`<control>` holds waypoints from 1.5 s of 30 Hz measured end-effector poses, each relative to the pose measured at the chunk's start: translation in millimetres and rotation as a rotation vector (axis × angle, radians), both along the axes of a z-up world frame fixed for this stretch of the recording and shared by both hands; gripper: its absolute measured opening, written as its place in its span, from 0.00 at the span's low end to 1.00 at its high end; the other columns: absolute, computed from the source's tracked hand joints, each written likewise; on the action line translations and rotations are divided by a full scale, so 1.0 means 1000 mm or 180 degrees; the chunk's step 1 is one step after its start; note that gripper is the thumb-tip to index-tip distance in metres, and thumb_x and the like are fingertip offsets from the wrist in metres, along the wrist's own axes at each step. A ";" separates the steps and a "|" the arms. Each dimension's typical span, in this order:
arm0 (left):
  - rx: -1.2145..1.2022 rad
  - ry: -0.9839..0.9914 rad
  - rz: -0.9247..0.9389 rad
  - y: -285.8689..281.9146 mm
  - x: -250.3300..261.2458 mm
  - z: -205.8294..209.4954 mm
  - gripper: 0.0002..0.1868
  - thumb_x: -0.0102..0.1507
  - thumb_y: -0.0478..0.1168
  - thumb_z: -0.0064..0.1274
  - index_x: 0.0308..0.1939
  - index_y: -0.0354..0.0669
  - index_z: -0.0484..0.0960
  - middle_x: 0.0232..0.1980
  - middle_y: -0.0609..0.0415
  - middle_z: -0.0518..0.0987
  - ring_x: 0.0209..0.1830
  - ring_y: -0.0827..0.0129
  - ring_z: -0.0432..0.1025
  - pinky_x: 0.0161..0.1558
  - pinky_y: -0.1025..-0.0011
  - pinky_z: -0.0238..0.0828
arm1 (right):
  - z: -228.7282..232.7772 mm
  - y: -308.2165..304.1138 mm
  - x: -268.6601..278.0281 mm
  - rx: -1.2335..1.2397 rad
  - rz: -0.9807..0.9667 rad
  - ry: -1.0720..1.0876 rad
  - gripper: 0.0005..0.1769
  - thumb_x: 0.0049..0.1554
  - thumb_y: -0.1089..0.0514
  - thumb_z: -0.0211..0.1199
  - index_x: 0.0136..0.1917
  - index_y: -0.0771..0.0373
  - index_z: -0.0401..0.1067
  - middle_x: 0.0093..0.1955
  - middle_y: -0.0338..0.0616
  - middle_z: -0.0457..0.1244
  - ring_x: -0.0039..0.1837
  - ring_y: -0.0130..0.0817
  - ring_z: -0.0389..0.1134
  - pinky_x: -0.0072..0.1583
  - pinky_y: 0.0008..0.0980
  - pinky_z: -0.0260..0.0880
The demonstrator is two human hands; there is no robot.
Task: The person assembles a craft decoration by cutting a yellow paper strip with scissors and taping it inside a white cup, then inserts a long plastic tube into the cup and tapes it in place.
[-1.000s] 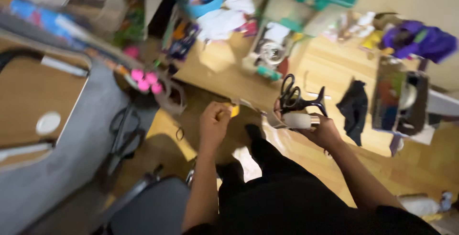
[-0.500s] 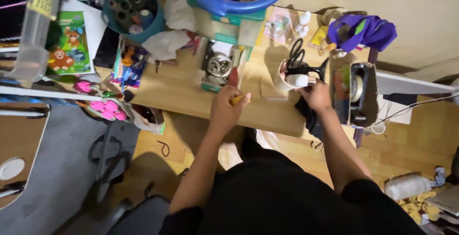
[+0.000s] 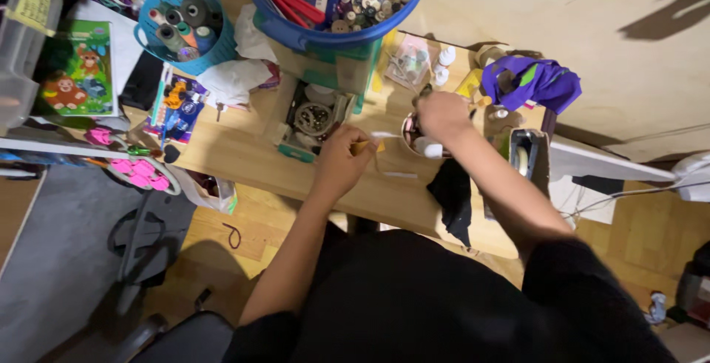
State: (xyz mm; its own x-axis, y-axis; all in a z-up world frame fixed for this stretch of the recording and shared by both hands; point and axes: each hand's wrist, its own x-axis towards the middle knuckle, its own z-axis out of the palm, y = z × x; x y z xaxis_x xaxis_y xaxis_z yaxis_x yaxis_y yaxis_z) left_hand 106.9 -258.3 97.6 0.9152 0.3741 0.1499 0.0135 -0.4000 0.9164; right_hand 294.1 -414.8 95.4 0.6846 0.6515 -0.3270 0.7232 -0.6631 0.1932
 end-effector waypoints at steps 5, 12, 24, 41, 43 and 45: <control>-0.0049 -0.0142 -0.0039 0.011 0.007 -0.002 0.11 0.60 0.42 0.58 0.34 0.37 0.79 0.37 0.48 0.76 0.35 0.58 0.72 0.38 0.67 0.68 | -0.070 0.051 0.033 -0.0683 -0.0289 -0.0004 0.11 0.55 0.55 0.62 0.50 0.56 0.79 0.54 0.44 0.69 0.54 0.43 0.71 0.46 0.40 0.72; -0.0319 -0.0322 -0.0307 0.031 0.025 -0.020 0.08 0.60 0.39 0.56 0.34 0.36 0.79 0.35 0.51 0.75 0.33 0.65 0.71 0.38 0.69 0.68 | -0.067 0.061 0.046 -0.1373 -0.0561 0.0172 0.17 0.53 0.52 0.66 0.56 0.54 0.77 0.58 0.36 0.67 0.58 0.38 0.69 0.46 0.41 0.70; -0.3199 0.0509 -0.0779 0.015 0.059 -0.047 0.08 0.64 0.40 0.54 0.34 0.38 0.78 0.33 0.58 0.77 0.32 0.78 0.69 0.35 0.79 0.66 | 0.099 -0.135 -0.015 0.1412 -0.1703 0.1500 0.14 0.50 0.51 0.65 0.48 0.60 0.77 0.41 0.47 0.71 0.43 0.38 0.72 0.45 0.38 0.70; -0.1026 -0.0227 -0.2291 -0.039 0.010 0.007 0.11 0.63 0.36 0.57 0.44 0.38 0.71 0.45 0.56 0.73 0.42 0.77 0.69 0.44 0.77 0.69 | -0.004 -0.079 -0.136 0.6380 -0.3516 0.3590 0.16 0.46 0.68 0.69 0.47 0.63 0.68 0.42 0.43 0.65 0.42 0.33 0.67 0.45 0.31 0.68; -0.1136 -0.0072 -0.2210 -0.040 0.001 0.001 0.20 0.65 0.35 0.50 0.60 0.41 0.63 0.45 0.57 0.72 0.44 0.78 0.67 0.46 0.76 0.66 | 0.005 -0.081 -0.135 0.6501 -0.3275 0.3289 0.16 0.42 0.72 0.66 0.44 0.63 0.67 0.39 0.44 0.65 0.42 0.33 0.70 0.47 0.30 0.72; -0.1188 -0.0115 -0.2285 -0.039 -0.005 -0.009 0.17 0.67 0.34 0.48 0.59 0.41 0.64 0.46 0.56 0.72 0.45 0.77 0.67 0.48 0.76 0.66 | 0.012 -0.080 -0.134 0.6437 -0.3137 0.3257 0.15 0.43 0.72 0.66 0.43 0.63 0.67 0.40 0.44 0.65 0.41 0.32 0.68 0.46 0.30 0.70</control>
State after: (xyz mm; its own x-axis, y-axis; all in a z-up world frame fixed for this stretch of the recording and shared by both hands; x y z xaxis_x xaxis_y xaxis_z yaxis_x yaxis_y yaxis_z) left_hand 102.3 -297.4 88.8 0.9482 -0.2714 0.1653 -0.1626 0.0326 0.9862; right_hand 159.8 -494.9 107.4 0.9424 0.1953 -0.2717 -0.3306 0.4196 -0.8454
